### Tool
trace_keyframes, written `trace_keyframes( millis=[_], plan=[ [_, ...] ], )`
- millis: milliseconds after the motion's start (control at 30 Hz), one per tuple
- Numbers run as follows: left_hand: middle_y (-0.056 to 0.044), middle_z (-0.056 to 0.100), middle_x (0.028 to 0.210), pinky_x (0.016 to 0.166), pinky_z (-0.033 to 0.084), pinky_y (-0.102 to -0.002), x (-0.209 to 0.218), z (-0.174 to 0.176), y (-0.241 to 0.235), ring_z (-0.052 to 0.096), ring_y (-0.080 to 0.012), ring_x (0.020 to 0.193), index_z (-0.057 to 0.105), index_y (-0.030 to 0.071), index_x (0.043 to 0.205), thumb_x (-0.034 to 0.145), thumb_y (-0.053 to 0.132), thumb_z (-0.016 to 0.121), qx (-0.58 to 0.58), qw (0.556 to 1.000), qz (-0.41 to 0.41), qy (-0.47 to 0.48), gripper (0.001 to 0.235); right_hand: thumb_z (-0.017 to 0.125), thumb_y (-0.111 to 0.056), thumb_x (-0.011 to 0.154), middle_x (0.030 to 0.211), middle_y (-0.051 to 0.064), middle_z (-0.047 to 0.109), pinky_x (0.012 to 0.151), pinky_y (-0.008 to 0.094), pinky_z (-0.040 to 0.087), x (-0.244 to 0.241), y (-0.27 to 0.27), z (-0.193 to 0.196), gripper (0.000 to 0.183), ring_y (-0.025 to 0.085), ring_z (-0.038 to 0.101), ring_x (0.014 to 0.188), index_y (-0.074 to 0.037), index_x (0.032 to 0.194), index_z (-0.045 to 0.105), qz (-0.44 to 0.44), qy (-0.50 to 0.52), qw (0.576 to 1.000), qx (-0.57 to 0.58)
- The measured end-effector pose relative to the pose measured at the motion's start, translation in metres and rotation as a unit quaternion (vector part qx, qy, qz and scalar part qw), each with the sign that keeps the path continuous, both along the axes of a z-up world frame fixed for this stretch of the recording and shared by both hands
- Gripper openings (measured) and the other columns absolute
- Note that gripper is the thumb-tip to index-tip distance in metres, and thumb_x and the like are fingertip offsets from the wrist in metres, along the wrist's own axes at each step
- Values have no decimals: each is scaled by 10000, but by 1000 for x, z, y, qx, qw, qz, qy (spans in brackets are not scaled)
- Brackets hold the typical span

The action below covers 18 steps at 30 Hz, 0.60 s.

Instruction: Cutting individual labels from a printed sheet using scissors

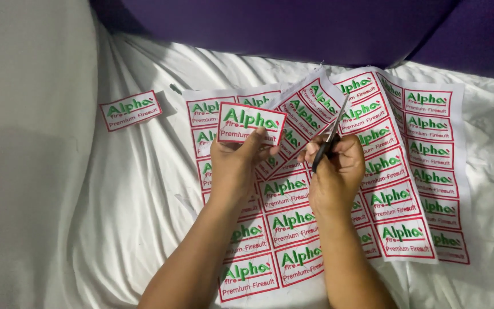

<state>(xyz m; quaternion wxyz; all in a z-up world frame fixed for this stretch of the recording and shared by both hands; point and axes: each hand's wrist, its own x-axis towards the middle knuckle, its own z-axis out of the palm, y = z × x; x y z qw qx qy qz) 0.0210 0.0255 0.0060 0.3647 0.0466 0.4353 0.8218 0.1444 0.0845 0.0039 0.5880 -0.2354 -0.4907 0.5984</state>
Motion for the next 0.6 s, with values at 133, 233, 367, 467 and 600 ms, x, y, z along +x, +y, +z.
trace_keyframes(
  millis=[133, 233, 367, 467, 600],
  plan=[
    [-191, 693, 814, 666, 683, -464, -3, -20, 2, 725, -292, 659, 634, -66, 990, 845, -11, 780, -1, 1000, -2, 19, 212, 744, 70, 865, 849, 151, 628, 619, 318, 605, 2, 1, -9, 300, 147, 622, 663, -58, 898, 475, 29, -48, 998, 10],
    [-184, 709, 796, 702, 680, -430, -5, -15, 0, 750, -286, 679, 665, -80, 966, 821, -17, 804, -6, 1000, 12, 3, 211, 740, 68, 858, 843, 137, 611, 613, 333, 607, 6, 0, -8, 271, 179, 632, 679, -43, 896, 496, 79, -91, 993, 5],
    [-172, 702, 830, 694, 682, -412, -7, -12, 3, 752, -291, 724, 659, -49, 985, 846, -18, 775, 31, 999, 36, 5, 184, 841, -89, 832, 829, 104, 601, 666, 317, 566, 17, 9, -11, 327, 163, 614, 718, -38, 911, 527, 94, -250, 957, 113],
    [-171, 703, 840, 680, 681, -408, -8, -2, 1, 751, -298, 727, 655, -46, 991, 847, -15, 774, 47, 997, 56, -7, 190, 869, -115, 760, 800, 134, 612, 667, 373, 554, 22, 12, -10, 367, 254, 642, 704, -46, 906, 540, 75, -361, 907, 204],
    [-148, 701, 829, 691, 666, -394, -11, 0, 1, 741, -266, 713, 673, -35, 965, 853, 1, 776, 46, 996, 78, -4, 156, 876, -185, 635, 800, 152, 671, 702, 481, 554, 19, 9, -12, 407, 389, 701, 779, -104, 904, 582, 22, -485, 832, 267]
  ],
)
